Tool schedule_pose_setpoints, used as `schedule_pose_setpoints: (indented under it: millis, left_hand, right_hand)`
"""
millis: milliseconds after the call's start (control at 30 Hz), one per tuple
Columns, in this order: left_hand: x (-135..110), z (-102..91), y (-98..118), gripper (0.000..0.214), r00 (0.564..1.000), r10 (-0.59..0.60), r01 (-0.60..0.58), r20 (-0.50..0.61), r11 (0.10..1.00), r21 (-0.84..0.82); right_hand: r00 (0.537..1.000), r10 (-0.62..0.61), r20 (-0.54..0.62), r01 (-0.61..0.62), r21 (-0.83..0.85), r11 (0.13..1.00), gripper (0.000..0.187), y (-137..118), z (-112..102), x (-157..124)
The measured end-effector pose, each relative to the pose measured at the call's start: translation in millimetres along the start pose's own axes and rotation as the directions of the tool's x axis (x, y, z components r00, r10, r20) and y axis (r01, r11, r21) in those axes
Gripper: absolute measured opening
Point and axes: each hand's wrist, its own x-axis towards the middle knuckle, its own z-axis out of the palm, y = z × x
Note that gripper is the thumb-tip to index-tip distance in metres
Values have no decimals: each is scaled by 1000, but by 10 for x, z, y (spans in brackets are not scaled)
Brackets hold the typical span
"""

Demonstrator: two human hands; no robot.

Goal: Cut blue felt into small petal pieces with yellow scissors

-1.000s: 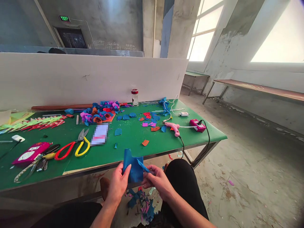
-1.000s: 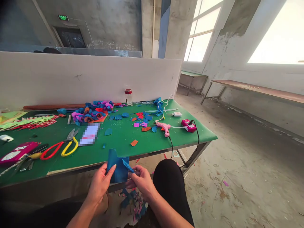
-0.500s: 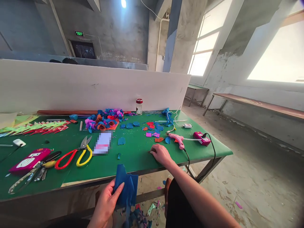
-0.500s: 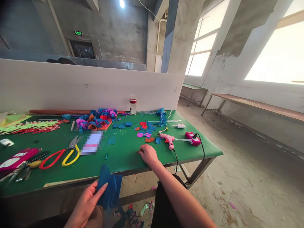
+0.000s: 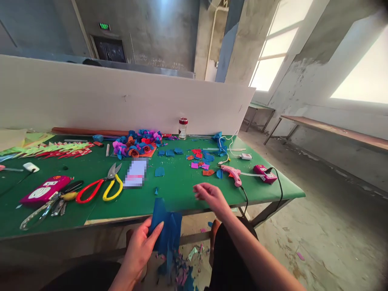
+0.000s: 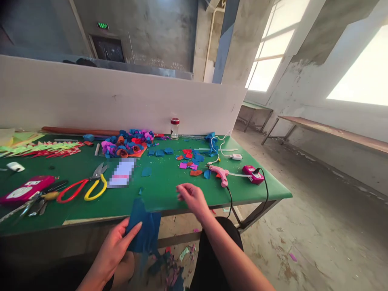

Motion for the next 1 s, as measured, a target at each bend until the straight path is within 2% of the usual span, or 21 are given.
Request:
schedule_pose_setpoints:
  millis: [33, 100, 200, 267, 367, 433, 533, 667, 733, 800, 867, 900, 933, 1000]
  left_hand:
    - [2, 20, 14, 53, 1000, 12, -12, 10, 1000, 14]
    - [7, 69, 23, 57, 997, 3, -5, 75, 1000, 19]
    - [-5, 126, -12, 57, 989, 11, -24, 148, 996, 91]
    - [-25, 130, -56, 51, 989, 64, -95, 135, 966, 241]
    - [-48, 93, -123, 44, 988, 135, -156, 80, 905, 395]
    - [-57, 72, -152, 46, 993, 90, -111, 79, 936, 333]
    - [-74, 71, -155, 52, 987, -68, 45, 143, 986, 158]
    - [-110, 42, -109, 53, 953, -219, 203, 210, 975, 96]
    - [-125, -13, -87, 52, 939, -255, 239, 232, 966, 94]
    - [-135, -69, -75, 52, 936, -265, 248, 231, 964, 97]
    - [-141, -90, -75, 51, 938, -262, 244, 227, 964, 103]
    - [-141, -80, -79, 50, 937, -262, 242, 232, 964, 110]
    - [-140, -59, -83, 50, 933, -265, 242, 243, 963, 120]
    - [-133, -1, -94, 49, 924, -261, 226, 280, 962, 152]
  right_hand:
    - [997, 36, 72, -45, 140, 989, 42, 25, 153, -214]
    - [990, 84, 114, -112, 269, 956, 53, 43, 414, -575]
    - [983, 155, 96, -175, 261, 950, 75, 77, 650, -894]
    - [983, 166, 77, -179, 224, 958, 75, 150, 713, -980]
    - [983, 178, 35, -181, 214, 960, 43, 289, 702, -1008]
    - [982, 188, 25, -189, 229, 955, 31, 351, 643, -1005]
    - [969, 226, 100, -245, 268, 932, 31, 370, 509, -998]
    - [930, 274, 245, -321, 180, 930, 25, 378, 261, -966]
    - [931, 301, 206, -331, 129, 935, 24, 405, 139, -942]
    - [946, 316, 78, -323, 114, 939, 25, 418, 69, -930]
    - [958, 285, -21, -280, 130, 951, 27, 387, 87, -940]
    - [964, 264, -27, -257, 152, 954, 28, 354, 133, -954]
    - [968, 250, 5, -247, 186, 951, 30, 314, 200, -971]
    - [951, 267, 156, -300, 260, 918, 36, 239, 362, -1007]
